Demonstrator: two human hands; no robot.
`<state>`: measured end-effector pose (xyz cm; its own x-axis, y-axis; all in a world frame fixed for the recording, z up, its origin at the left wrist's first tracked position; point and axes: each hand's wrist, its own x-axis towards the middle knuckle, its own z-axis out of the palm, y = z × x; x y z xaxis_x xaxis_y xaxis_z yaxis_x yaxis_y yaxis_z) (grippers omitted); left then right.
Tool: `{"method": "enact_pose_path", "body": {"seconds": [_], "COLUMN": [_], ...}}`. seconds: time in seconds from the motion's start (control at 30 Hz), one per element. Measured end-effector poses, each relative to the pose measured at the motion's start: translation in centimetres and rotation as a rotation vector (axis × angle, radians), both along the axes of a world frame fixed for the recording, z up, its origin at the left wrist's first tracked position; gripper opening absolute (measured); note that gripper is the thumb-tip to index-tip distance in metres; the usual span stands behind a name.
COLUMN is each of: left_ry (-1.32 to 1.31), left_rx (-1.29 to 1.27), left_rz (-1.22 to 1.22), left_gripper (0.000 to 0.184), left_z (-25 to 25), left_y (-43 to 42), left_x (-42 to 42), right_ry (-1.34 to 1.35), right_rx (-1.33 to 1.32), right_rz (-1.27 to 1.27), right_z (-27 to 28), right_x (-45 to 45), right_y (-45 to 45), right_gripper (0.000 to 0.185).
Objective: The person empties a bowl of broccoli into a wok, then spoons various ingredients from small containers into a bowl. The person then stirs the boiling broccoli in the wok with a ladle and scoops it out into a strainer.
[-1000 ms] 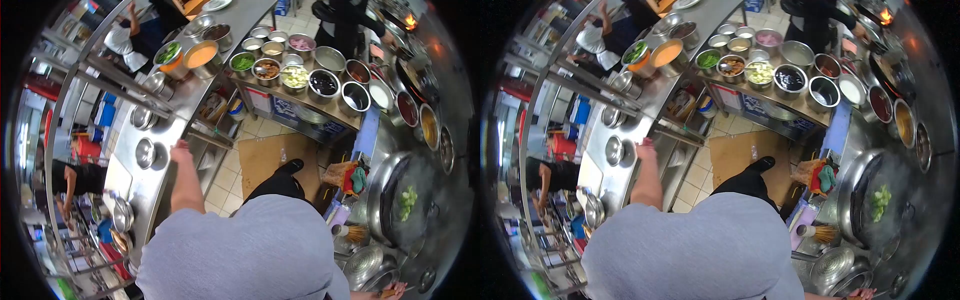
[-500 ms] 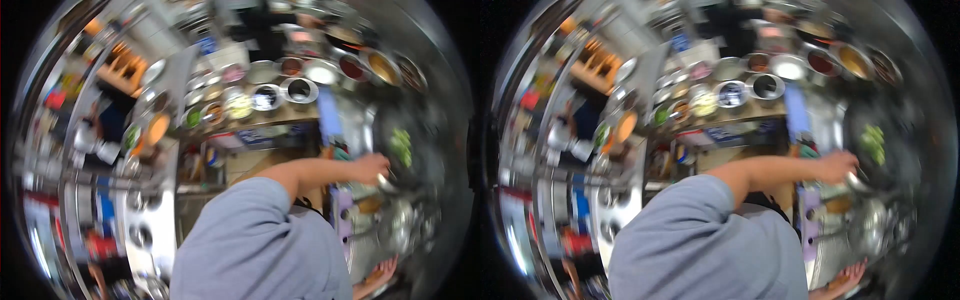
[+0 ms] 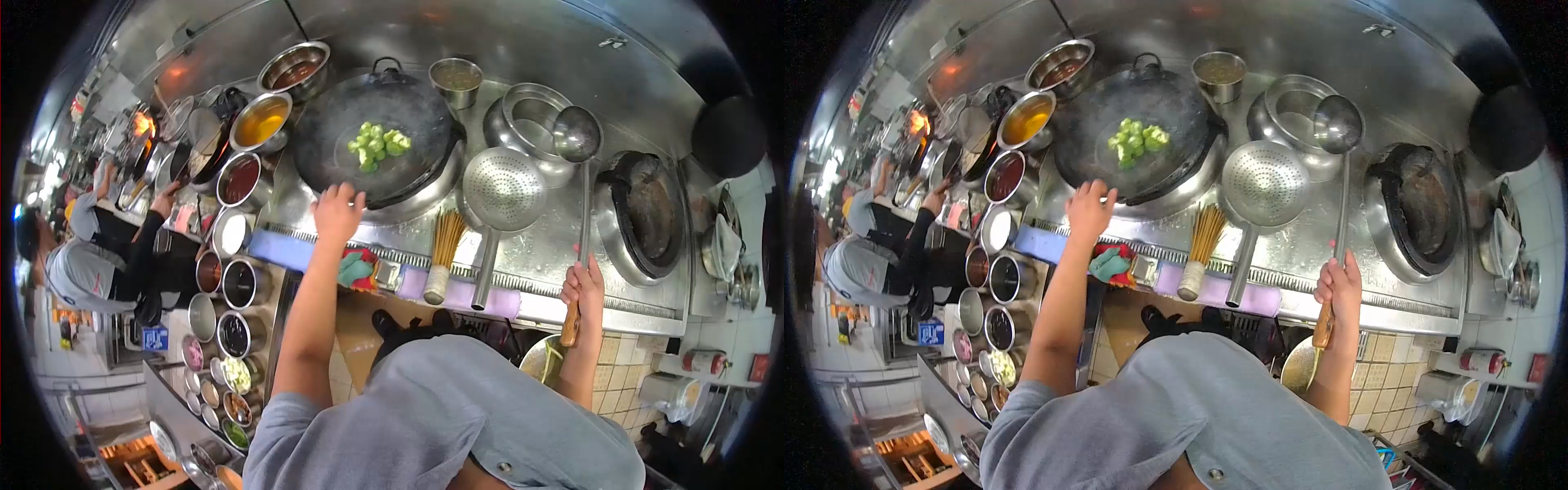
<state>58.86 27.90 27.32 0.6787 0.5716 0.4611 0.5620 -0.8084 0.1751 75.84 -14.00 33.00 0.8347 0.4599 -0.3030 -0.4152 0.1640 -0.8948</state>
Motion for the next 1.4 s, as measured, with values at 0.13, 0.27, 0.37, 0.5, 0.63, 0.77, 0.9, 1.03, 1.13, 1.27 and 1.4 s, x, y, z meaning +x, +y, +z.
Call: {"method": "enact_pose_path", "body": {"seconds": [0.13,0.27,0.37,0.5,0.63,0.77,0.9,1.03,1.13,1.27,1.4], "left_ry": [0.143,0.146,0.274,-0.109,-0.2,-0.493,-0.206,-0.179,-0.355,-0.383,-0.037], "left_rx": [0.005,0.056,-0.091,-0.218,-0.446,-0.975,-1.174,-0.657,-0.288,-0.305,-0.379], "left_rz": [-0.157,-0.095,0.009,-0.121,-0.01,0.362,0.366,-0.009,-0.3,-0.429,-0.494], "left_gripper": [0.027,0.028,0.02,0.035,0.027,0.016,0.011,0.009,0.01,0.012,0.021], "left_z": [-1.3,-0.4,0.8,0.2,-5.0,-17.6,-15.5,-9.9,-4.2,0.8,-2.2], "left_y": [1.1,-0.4,-1.7,-3.8,-6.8,-11.7,-12.0,-5.1,-0.2,3.4,5.7], "left_x": [-1.1,-0.7,-0.7,-5.5,-16.4,-30.3,-29.9,-19.7,-11.8,-4.9,-3.0], "right_ry": [-0.115,-0.587,-0.876,-0.519,0.79,0.803,0.79,0.77,0.779,0.688,0.697], "right_rx": [-0.203,-0.684,-1.087,-0.93,0.77,1.039,1.028,0.98,1.051,1.135,1.213], "right_rz": [-0.053,0.047,-0.06,0.163,0.024,-0.138,-0.063,-0.04,-0.01,-0.067,-0.063], "right_z": [1.7,-1.1,-8.7,-11.9,-13.3,-9.2,-5.0,1.3,4.3,9.0,10.8], "right_x": [2.8,12.0,22.0,29.2,30.5,25.7,21.6,16.1,12.7,6.2,0.5], "right_y": [1.7,5.1,10.3,16.3,15.8,14.1,12.6,14.4,16.0,19.2,21.9], "right_gripper": [0.028,0.026,0.031,0.019,0.016,0.013,0.044,0.06,0.065,0.069,0.071]}}
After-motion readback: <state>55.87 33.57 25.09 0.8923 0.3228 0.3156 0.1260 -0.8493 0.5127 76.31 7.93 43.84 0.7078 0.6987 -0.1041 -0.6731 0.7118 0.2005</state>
